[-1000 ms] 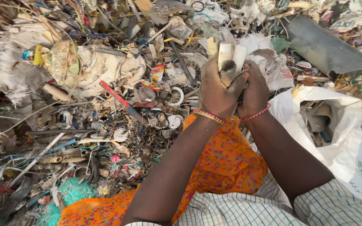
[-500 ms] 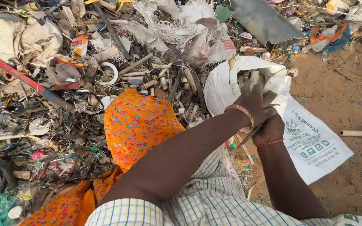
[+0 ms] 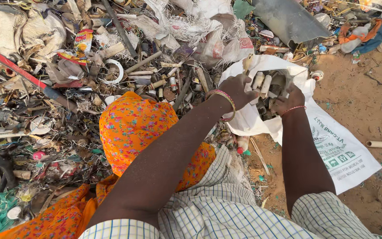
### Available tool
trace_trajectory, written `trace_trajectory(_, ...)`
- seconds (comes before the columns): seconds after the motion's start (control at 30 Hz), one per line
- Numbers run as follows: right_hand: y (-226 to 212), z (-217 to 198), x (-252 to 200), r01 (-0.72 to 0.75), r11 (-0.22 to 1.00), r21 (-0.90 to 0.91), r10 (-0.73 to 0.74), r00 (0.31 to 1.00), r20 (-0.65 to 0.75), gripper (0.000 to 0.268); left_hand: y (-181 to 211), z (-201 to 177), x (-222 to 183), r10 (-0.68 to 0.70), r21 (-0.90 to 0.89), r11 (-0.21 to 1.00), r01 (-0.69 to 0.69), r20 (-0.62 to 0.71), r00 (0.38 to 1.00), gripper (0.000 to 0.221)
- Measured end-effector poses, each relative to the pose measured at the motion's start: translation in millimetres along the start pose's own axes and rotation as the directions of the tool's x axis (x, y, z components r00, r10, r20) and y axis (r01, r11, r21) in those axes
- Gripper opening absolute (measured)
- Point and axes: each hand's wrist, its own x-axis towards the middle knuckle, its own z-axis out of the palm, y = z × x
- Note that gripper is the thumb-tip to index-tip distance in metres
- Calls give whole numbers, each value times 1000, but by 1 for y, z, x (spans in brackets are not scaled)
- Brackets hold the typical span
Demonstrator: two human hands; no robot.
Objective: The person sorts through a pile of trash by hand, picking up plastic components, removing wires and smaller pieces using a utility knife, and placing the sorted plastic into a white sack.
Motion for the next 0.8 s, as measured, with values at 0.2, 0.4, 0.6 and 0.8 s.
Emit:
trace_trajectory(0.2, 57, 24, -13, 542, 839, 48, -539, 817, 206, 29, 9, -47, -47, 250, 27, 967, -254, -305, 919, 52)
trace_trajectory(0.4, 47, 102, -84, 612, 791, -19, -554, 729, 403, 19, 10, -154, -194, 404, 275, 914, -298, -557, 726, 44)
trace_trajectory(0.6, 28, 229, -200, 619, 781, 82, -462, 484, 744, 13, -35, -253, -350, 280, 359, 932, 56, -807, 520, 44)
trace_trajectory(0.8, 65, 365, -362, 737, 673, 70, -119, 14, 993, 23, -55, -271, -463, 53, 147, 944, 295, -950, 306, 44)
